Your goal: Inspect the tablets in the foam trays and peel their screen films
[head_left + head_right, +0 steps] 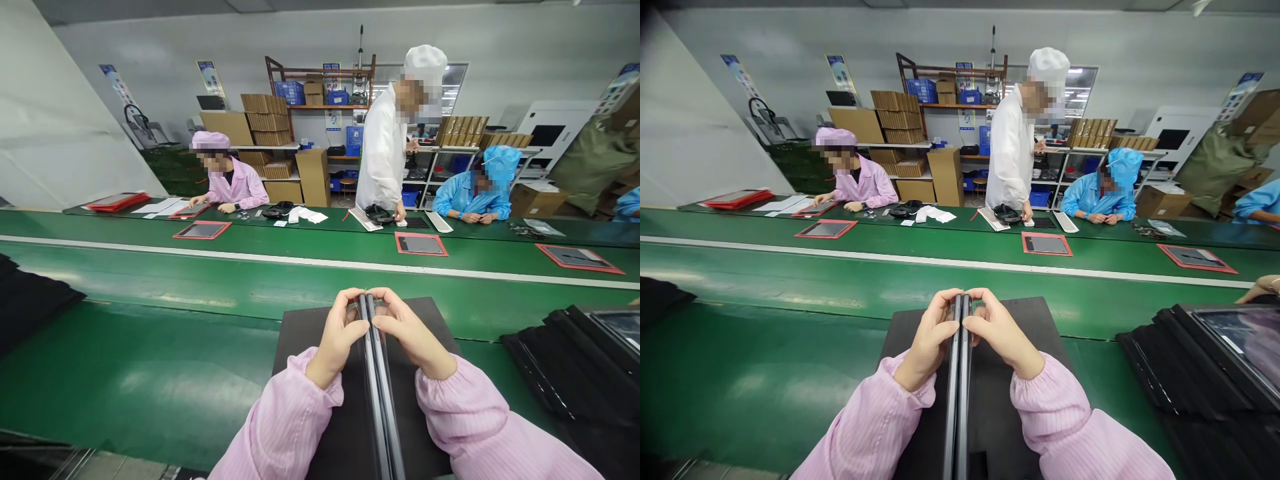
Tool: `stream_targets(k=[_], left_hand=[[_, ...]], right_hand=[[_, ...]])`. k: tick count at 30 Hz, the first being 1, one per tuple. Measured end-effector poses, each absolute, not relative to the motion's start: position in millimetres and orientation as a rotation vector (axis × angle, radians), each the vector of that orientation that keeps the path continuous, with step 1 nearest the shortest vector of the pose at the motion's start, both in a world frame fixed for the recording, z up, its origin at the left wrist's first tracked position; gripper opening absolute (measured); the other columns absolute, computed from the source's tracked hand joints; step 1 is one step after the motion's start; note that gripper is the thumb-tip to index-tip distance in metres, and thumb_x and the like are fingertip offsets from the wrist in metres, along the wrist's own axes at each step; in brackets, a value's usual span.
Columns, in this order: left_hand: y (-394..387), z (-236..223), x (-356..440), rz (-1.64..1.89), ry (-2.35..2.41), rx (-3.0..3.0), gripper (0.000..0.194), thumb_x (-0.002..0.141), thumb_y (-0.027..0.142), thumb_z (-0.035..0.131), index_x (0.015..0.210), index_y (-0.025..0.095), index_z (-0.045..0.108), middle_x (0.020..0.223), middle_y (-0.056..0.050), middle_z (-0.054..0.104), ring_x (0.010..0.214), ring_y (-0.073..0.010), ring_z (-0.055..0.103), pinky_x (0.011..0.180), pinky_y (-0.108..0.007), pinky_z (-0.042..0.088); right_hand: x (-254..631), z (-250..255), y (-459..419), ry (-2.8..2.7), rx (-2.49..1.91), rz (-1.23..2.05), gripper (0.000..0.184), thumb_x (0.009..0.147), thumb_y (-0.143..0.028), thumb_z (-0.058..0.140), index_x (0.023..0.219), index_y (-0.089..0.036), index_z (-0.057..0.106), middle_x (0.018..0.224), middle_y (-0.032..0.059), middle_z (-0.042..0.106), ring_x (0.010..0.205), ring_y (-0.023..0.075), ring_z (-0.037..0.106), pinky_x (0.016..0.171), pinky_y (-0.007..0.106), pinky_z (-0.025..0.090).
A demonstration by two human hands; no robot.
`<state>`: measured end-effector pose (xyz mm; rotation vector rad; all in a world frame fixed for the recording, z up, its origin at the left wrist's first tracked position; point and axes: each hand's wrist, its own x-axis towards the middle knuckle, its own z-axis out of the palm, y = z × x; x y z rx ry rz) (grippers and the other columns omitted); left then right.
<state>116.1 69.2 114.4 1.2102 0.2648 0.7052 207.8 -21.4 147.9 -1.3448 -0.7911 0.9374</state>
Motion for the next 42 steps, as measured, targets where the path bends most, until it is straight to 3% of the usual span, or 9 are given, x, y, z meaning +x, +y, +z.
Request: stream_targets(k=[15,21,27,31,34,37,39,42], left_hand=[[69.0,121.7,116.2,0.671,0.273,1.229,0.039,0.056,0.020,0.060,0.094,0.021,0.054,0.097,-0.003,0.056,0.084,-0.0190,0.057,0.077,-0.034,0.048],[68.8,117.4,115.6,0.618,0.187,1.183,0.050,0.053,0.022,0.065,0.102,0.022,0.053,0.105,-0.004,0.055,0.092,-0.0211,0.055,0.083,-0.035,0.047],[69.4,120.2,121.1,0.630,0.220,1.203,0.048,0.054,0.021,0.062,0.101,0.022,0.052,0.103,-0.004,0.056,0.094,-0.0219,0.055,0.087,-0.037,0.044],[65.4,119.9,123.3,0.670,0.261,1.262,0.052,0.057,0.025,0.063,0.108,0.020,0.051,0.114,-0.007,0.056,0.111,-0.0260,0.051,0.097,-0.040,0.039],[47.3,105.4,104.9,0.830,0.337,1.391,0.057,0.070,0.031,0.062,0.124,0.021,0.046,0.138,-0.009,0.042,0.132,-0.0275,0.032,0.110,-0.041,0.024],[17.9,78.5,73.2,0.946,0.075,1.601,0.057,0.085,0.040,0.048,0.139,0.028,0.031,0.152,-0.004,0.021,0.140,-0.0270,0.016,0.114,-0.043,0.014],[0.8,62.3,57.0,1.000,-0.168,1.713,0.054,0.092,0.043,0.032,0.143,0.032,0.021,0.155,0.003,0.006,0.141,-0.0244,0.009,0.115,-0.040,0.012],[-9.3,56.6,52.4,1.072,-0.240,1.790,0.052,0.094,0.041,0.020,0.145,0.032,0.012,0.154,0.010,-0.003,0.141,-0.0201,-0.002,0.116,-0.037,0.005]], right_hand=[[210.5,146.0,-22.9,-0.776,-1.352,0.904,0.041,0.059,-0.031,0.062,0.096,-0.020,0.047,0.065,-0.0044,0.051,0.051,0.0106,0.047,0.049,0.025,0.040],[212.0,148.2,-30.1,-0.805,-1.316,0.954,0.054,0.057,-0.026,0.065,0.107,-0.020,0.047,0.075,-0.0019,0.056,0.060,0.0122,0.050,0.056,0.026,0.044],[211.8,149.3,-29.0,-0.786,-1.312,0.903,0.051,0.060,-0.023,0.063,0.109,-0.020,0.050,0.066,-0.0038,0.053,0.060,0.0141,0.051,0.055,0.026,0.044],[206.8,150.4,-36.9,-0.745,-1.427,0.778,0.061,0.063,-0.024,0.060,0.122,-0.019,0.045,0.094,0.0028,0.059,0.067,0.0130,0.054,0.061,0.028,0.048],[188.7,140.8,-59.5,-0.865,-1.483,0.619,0.069,0.069,-0.025,0.060,0.134,-0.024,0.036,0.131,0.0084,0.046,0.098,0.0190,0.056,0.082,0.033,0.050],[160.7,112.9,-85.8,-1.163,-1.426,0.330,0.052,0.084,-0.023,0.050,0.135,-0.029,0.040,0.149,0.0032,0.025,0.133,0.0243,0.031,0.106,0.042,0.035],[144.3,88.8,-95.4,-1.265,-1.356,0.120,0.047,0.092,-0.021,0.036,0.138,-0.033,0.035,0.151,-0.0013,0.021,0.137,0.0227,0.022,0.110,0.046,0.028],[133.4,64.9,-92.0,-1.215,-1.364,-0.058,0.048,0.095,-0.021,0.025,0.142,-0.032,0.026,0.150,-0.0001,0.023,0.137,0.0226,0.022,0.110,0.050,0.028]])
